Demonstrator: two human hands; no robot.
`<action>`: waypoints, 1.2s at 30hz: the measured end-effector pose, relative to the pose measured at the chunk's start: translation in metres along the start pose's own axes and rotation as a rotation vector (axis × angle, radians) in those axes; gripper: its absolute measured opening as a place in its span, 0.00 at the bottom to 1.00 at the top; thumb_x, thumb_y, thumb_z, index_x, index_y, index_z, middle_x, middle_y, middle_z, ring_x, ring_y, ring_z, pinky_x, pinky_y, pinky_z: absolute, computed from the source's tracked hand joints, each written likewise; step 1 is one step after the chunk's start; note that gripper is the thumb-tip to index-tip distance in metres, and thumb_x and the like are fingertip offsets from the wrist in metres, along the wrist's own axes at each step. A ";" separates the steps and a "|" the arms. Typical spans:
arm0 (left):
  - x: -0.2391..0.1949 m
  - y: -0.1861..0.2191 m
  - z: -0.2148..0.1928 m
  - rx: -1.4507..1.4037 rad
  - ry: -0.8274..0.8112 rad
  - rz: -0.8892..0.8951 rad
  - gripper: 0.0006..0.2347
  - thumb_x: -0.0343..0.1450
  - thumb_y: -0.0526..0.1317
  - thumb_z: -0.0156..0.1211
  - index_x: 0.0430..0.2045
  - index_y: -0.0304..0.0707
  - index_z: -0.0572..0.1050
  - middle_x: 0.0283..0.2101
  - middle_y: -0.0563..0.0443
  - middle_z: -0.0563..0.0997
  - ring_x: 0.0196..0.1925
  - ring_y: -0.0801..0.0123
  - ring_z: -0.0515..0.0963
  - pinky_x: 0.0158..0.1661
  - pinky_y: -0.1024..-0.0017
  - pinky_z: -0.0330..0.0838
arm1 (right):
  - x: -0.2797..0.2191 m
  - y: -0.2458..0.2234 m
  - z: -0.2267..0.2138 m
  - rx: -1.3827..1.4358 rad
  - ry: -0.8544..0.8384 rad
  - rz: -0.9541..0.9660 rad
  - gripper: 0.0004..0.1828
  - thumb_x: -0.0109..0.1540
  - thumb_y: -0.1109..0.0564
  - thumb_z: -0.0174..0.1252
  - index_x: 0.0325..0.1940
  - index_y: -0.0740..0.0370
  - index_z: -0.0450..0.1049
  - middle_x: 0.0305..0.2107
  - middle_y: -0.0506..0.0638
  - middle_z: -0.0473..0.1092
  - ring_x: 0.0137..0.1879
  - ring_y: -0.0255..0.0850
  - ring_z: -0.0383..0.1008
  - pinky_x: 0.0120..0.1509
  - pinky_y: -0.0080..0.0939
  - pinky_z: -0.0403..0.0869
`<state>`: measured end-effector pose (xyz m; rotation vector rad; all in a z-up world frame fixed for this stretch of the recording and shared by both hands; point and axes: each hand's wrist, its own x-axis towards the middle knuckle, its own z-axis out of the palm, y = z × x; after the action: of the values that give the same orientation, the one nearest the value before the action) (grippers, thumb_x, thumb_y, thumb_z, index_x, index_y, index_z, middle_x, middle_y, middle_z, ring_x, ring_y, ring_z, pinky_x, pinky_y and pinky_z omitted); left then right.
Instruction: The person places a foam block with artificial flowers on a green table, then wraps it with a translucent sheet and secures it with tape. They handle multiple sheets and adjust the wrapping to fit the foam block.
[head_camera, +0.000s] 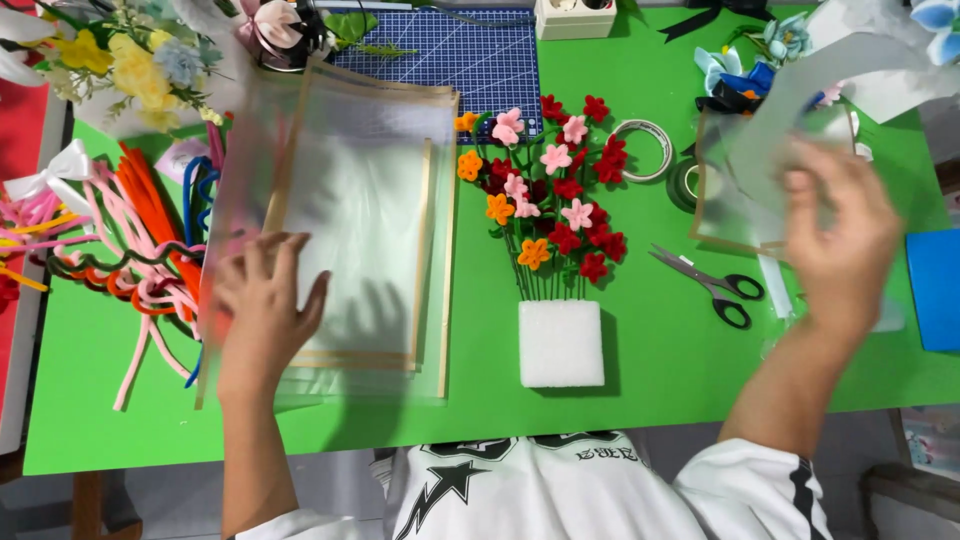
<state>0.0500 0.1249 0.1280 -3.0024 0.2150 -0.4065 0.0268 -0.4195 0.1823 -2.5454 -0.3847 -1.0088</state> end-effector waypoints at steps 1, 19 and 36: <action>0.006 0.014 -0.013 -0.460 -0.139 0.085 0.20 0.76 0.49 0.50 0.62 0.43 0.67 0.60 0.44 0.69 0.54 0.50 0.71 0.45 0.53 0.70 | 0.008 -0.022 0.013 0.022 -0.121 -0.035 0.16 0.77 0.70 0.51 0.68 0.74 0.75 0.52 0.65 0.73 0.56 0.56 0.73 0.62 0.54 0.72; 0.018 0.091 0.054 -1.955 -0.700 0.098 0.29 0.75 0.30 0.39 0.68 0.52 0.36 0.68 0.31 0.60 0.44 0.48 0.85 0.34 0.66 0.84 | -0.036 -0.153 0.085 0.396 -0.729 -0.528 0.28 0.69 0.42 0.51 0.68 0.58 0.66 0.55 0.58 0.68 0.65 0.58 0.67 0.70 0.59 0.67; 0.009 -0.035 0.020 -1.233 -0.277 -0.045 0.21 0.76 0.25 0.35 0.63 0.37 0.41 0.61 0.27 0.66 0.31 0.50 0.85 0.28 0.64 0.79 | -0.077 0.106 0.037 -0.153 -0.512 0.383 0.29 0.69 0.50 0.55 0.74 0.60 0.68 0.60 0.63 0.63 0.67 0.58 0.50 0.72 0.67 0.58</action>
<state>0.0683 0.1597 0.1158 -4.1929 0.5298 0.2952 0.0355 -0.5066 0.0778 -2.8441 0.0596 -0.2505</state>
